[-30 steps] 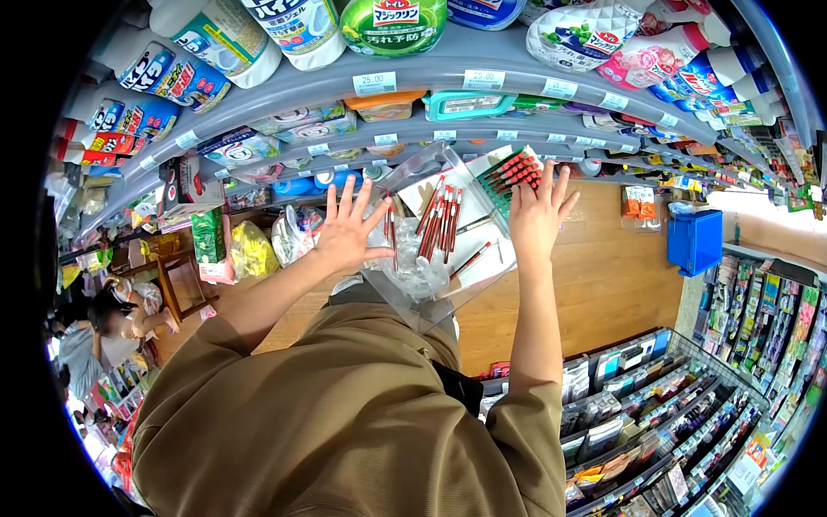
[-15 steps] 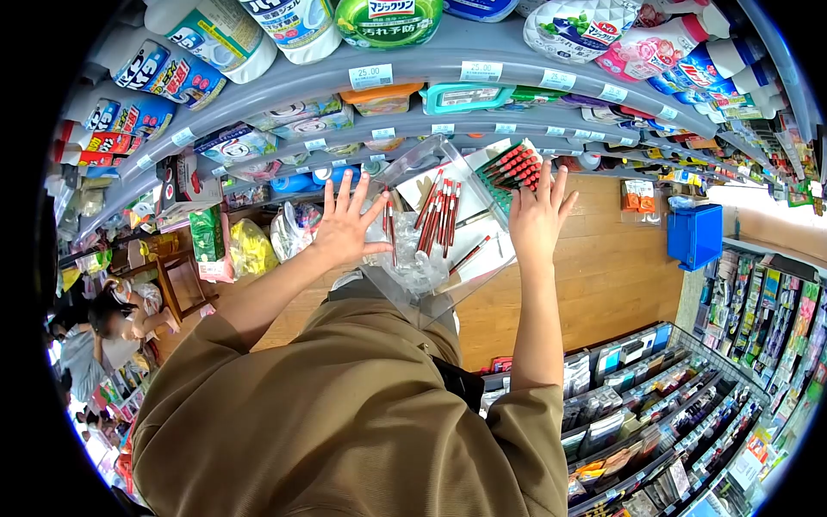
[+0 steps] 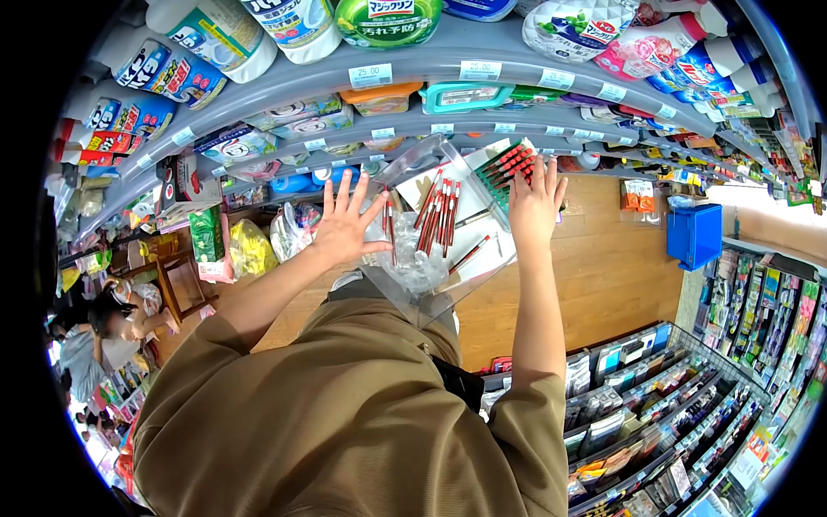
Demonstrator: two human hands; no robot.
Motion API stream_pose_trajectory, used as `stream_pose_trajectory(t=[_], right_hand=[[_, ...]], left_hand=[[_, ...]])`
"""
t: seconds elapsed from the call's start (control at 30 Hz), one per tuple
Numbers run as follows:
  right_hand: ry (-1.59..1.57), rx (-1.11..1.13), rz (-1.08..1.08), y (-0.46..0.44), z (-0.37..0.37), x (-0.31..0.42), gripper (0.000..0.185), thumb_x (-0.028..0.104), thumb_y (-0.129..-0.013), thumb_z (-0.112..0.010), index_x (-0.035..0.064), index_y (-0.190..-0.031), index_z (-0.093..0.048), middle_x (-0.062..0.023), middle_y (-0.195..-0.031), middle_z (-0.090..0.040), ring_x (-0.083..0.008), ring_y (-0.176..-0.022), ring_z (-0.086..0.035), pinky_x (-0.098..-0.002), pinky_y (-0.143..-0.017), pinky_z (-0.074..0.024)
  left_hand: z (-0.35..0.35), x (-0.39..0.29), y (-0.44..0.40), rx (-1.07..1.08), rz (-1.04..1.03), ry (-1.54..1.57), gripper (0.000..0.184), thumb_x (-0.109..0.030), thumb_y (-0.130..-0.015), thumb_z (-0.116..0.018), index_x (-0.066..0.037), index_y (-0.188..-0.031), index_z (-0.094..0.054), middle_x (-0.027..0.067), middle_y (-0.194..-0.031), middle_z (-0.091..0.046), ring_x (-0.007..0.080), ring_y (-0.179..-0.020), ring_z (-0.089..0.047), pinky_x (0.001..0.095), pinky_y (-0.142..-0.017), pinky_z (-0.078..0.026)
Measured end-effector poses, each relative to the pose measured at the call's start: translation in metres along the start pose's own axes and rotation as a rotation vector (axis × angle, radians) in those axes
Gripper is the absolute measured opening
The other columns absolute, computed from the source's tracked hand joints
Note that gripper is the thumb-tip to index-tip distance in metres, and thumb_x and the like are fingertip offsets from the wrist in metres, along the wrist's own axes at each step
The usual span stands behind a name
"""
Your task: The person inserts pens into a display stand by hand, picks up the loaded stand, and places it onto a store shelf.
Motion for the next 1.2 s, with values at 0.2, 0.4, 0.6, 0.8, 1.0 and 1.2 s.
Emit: stream_pose_trajectory(t=[0.2,0.4,0.6,0.8,1.0,1.2], right_hand=[[0.056,-0.086,0.031,0.013,-0.007,0.008,0.029,0.028,-0.095,-0.07,0.01,-0.116,-0.074,-0.0145,-0.147,-0.055,-0.0377,-0.143,-0.044,-0.0604,-0.115,-0.0334],[0.157,0.01,-0.033,0.03,-0.005,0.02,0.06,0.051,-0.096,-0.064,0.0093,-0.14,-0.061,-0.0207,-0.159,-0.039,-0.0442,-0.148,-0.033,-0.065,-0.116,-0.0272],[0.201,0.121,-0.121,0.032,-0.01,0.024,0.073,0.064,-0.096,-0.054,0.0079,-0.142,-0.059,-0.0223,-0.161,-0.035,-0.0434,-0.151,-0.026,-0.0662,-0.119,-0.0181],[0.151,0.103,-0.132,0.029,-0.009,0.023,0.074,0.064,-0.096,-0.055,0.0073,-0.142,-0.059,-0.0233,-0.161,-0.035,-0.0433,-0.151,-0.026,-0.0668,-0.119,-0.0178],[-0.104,0.007,-0.02,0.016,0.031,0.04,0.054,0.022,-0.095,-0.07,-0.0027,-0.139,-0.052,-0.0224,-0.127,-0.06,-0.0385,-0.119,-0.055,-0.0468,-0.103,-0.0462],[0.12,0.963,-0.091,0.071,-0.026,0.066,0.02,0.011,-0.094,-0.055,0.0059,-0.102,-0.073,-0.0184,-0.1,-0.076,-0.0308,-0.092,-0.077,-0.042,-0.074,-0.0621]], left_hand=[[0.0,0.0,0.001,-0.009,0.005,-0.004,0.102,-0.088,-0.081,-0.047,-0.025,-0.161,-0.033,0.024,-0.168,-0.014,0.0512,-0.153,-0.009,0.0719,-0.118,-0.003],[-0.001,0.0,0.001,-0.032,0.0,-0.002,0.103,-0.088,-0.081,-0.047,-0.025,-0.161,-0.033,0.0238,-0.168,-0.014,0.0509,-0.153,-0.009,0.0717,-0.118,-0.003],[-0.003,0.0,0.0,-0.028,0.002,0.003,0.103,-0.088,-0.08,-0.048,-0.025,-0.161,-0.034,0.0238,-0.168,-0.015,0.0508,-0.153,-0.009,0.0714,-0.118,-0.002],[-0.003,0.0,0.0,-0.011,0.008,-0.016,0.103,-0.088,-0.081,-0.048,-0.025,-0.161,-0.034,0.0234,-0.168,-0.016,0.0506,-0.153,-0.01,0.0712,-0.118,-0.002],[-0.002,0.001,0.001,-0.032,0.007,0.005,0.102,-0.087,-0.081,-0.049,-0.025,-0.16,-0.034,0.0233,-0.168,-0.016,0.0505,-0.153,-0.01,0.0713,-0.118,-0.003],[-0.003,0.001,0.0,-0.034,0.0,0.014,0.101,-0.088,-0.081,-0.048,-0.025,-0.16,-0.036,0.0233,-0.167,-0.017,0.0507,-0.153,-0.01,0.0715,-0.118,-0.003]])
Point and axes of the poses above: each hand's wrist, its own y-axis away from the middle knuckle, its own z-axis out of the back of the hand, x = y × z, the point moved 2 cm from there along -y, towards the middle knuckle
